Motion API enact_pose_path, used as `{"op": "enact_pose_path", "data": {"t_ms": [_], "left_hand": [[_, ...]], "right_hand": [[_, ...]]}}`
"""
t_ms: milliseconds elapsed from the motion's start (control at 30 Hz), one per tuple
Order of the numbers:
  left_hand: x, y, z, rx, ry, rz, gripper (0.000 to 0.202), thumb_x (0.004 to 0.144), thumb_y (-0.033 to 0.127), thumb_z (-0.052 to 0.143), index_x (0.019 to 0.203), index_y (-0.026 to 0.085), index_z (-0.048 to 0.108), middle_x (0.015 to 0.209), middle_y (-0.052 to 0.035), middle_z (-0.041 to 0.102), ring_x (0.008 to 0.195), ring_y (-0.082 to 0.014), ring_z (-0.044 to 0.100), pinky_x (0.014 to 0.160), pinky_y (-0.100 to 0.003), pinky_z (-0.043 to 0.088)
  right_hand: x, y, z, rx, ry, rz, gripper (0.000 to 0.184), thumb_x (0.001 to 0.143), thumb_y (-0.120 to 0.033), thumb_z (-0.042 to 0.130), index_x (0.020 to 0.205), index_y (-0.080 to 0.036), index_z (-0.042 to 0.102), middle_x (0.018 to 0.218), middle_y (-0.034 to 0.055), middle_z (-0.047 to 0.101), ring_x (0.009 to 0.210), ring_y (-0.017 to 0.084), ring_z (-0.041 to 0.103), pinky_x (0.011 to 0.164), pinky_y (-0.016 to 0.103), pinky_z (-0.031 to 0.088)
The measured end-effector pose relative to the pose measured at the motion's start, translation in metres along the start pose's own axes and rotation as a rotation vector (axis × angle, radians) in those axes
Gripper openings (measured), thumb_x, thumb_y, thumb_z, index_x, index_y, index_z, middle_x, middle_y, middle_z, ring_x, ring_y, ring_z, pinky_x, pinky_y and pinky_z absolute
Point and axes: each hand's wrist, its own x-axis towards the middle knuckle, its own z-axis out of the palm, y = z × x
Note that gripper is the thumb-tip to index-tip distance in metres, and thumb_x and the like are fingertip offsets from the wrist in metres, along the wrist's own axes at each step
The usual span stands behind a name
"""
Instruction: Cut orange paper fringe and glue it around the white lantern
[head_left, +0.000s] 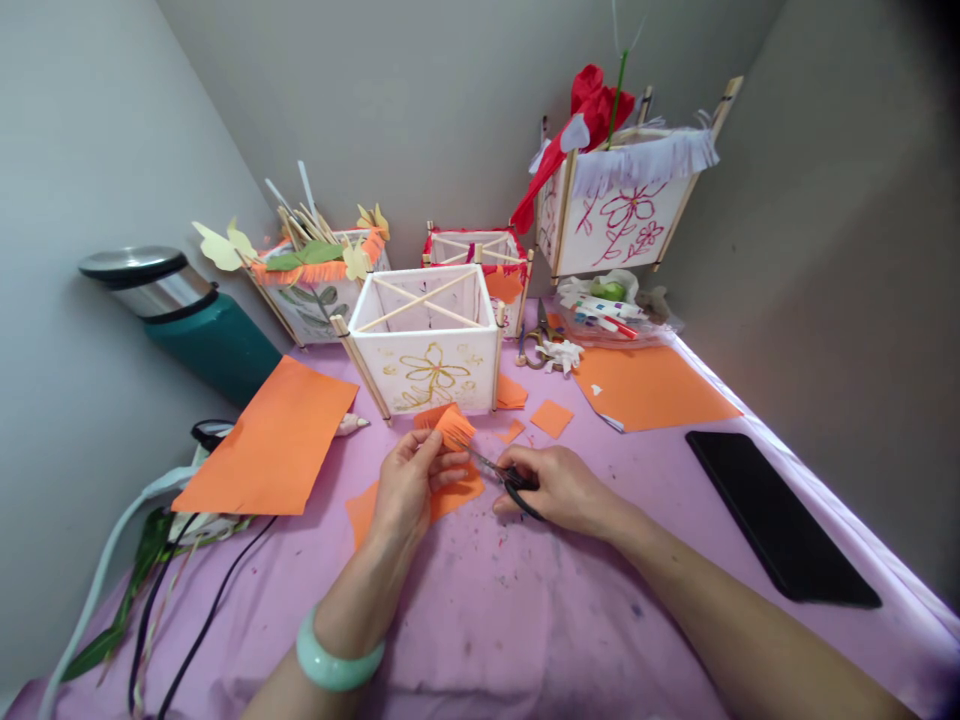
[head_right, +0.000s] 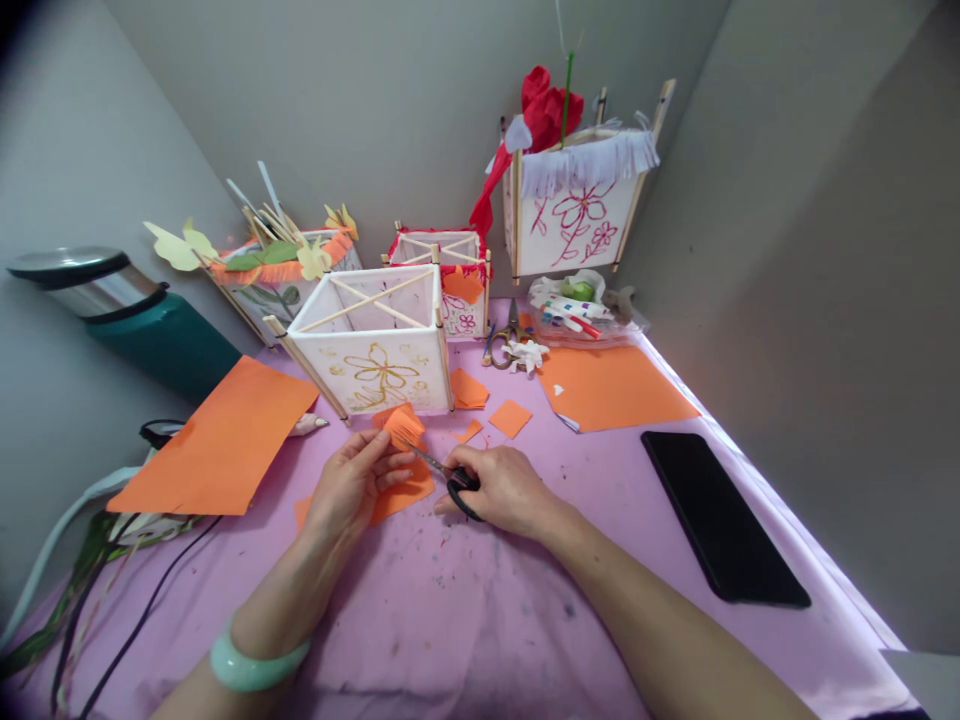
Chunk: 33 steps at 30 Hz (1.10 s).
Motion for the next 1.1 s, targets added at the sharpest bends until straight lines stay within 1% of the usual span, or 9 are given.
{"op": "enact_pose_path", "data": {"t_ms": [100, 267, 367, 567, 767, 1100], "left_hand": [[-0.0006, -0.0008, 0.0005, 0.0, -0.002, -0.011, 0.023, 0.073, 0.026, 0.071, 0.081, 0.015, 0.052, 0.061, -0.0018, 0.068, 0.058, -0.0156, 0.069, 0.05, -0.021, 0.054], [0.0008, -0.0024, -0.0002, -0.004, -0.01, -0.008, 0.025, 0.072, 0.027, 0.073, 0.08, 0.015, 0.052, 0.062, -0.0021, 0.068, 0.058, -0.0156, 0.069, 0.051, -0.021, 0.054], [0.0009, -0.002, 0.0001, -0.006, -0.004, -0.01, 0.023, 0.073, 0.026, 0.072, 0.079, 0.015, 0.052, 0.061, -0.0018, 0.067, 0.058, -0.0156, 0.069, 0.05, -0.021, 0.054], [-0.0016, 0.0004, 0.0031, -0.01, -0.001, -0.027, 0.02, 0.074, 0.023, 0.07, 0.078, 0.015, 0.052, 0.062, -0.0019, 0.067, 0.058, -0.0151, 0.069, 0.048, -0.019, 0.053], [-0.0027, 0.0004, 0.0047, -0.013, -0.003, -0.042, 0.02, 0.073, 0.021, 0.071, 0.077, 0.014, 0.052, 0.062, -0.0014, 0.067, 0.057, -0.015, 0.068, 0.046, -0.02, 0.053], [-0.0022, -0.0008, 0.004, -0.017, -0.011, -0.044, 0.015, 0.076, 0.019, 0.067, 0.077, 0.014, 0.052, 0.06, -0.0013, 0.066, 0.056, -0.0148, 0.068, 0.047, -0.02, 0.053]], "right_hand": [[0.0003, -0.0003, 0.0002, 0.004, -0.001, 0.004, 0.028, 0.069, -0.041, 0.076, 0.084, -0.021, 0.064, 0.062, -0.0054, 0.054, 0.058, 0.01, 0.048, 0.056, 0.02, 0.03], [0.0001, 0.0017, 0.0009, 0.002, 0.002, -0.017, 0.029, 0.07, -0.045, 0.074, 0.083, -0.02, 0.063, 0.063, -0.0049, 0.054, 0.057, 0.01, 0.047, 0.054, 0.02, 0.029], [0.0, 0.0023, 0.0015, -0.001, 0.01, -0.016, 0.03, 0.07, -0.046, 0.073, 0.082, -0.02, 0.063, 0.063, -0.0048, 0.055, 0.056, 0.01, 0.046, 0.054, 0.02, 0.029], [0.0004, -0.0003, 0.0025, -0.011, 0.019, 0.005, 0.029, 0.069, -0.042, 0.075, 0.083, -0.02, 0.064, 0.063, -0.0051, 0.054, 0.057, 0.01, 0.047, 0.055, 0.02, 0.03], [0.0008, 0.0001, 0.0029, 0.004, 0.019, -0.006, 0.028, 0.07, -0.042, 0.075, 0.084, -0.02, 0.064, 0.063, -0.0051, 0.055, 0.057, 0.01, 0.047, 0.056, 0.02, 0.03], [0.0009, -0.0012, 0.0028, -0.016, 0.025, 0.013, 0.029, 0.069, -0.041, 0.076, 0.086, -0.02, 0.064, 0.063, -0.005, 0.054, 0.057, 0.01, 0.046, 0.055, 0.02, 0.03]]}}
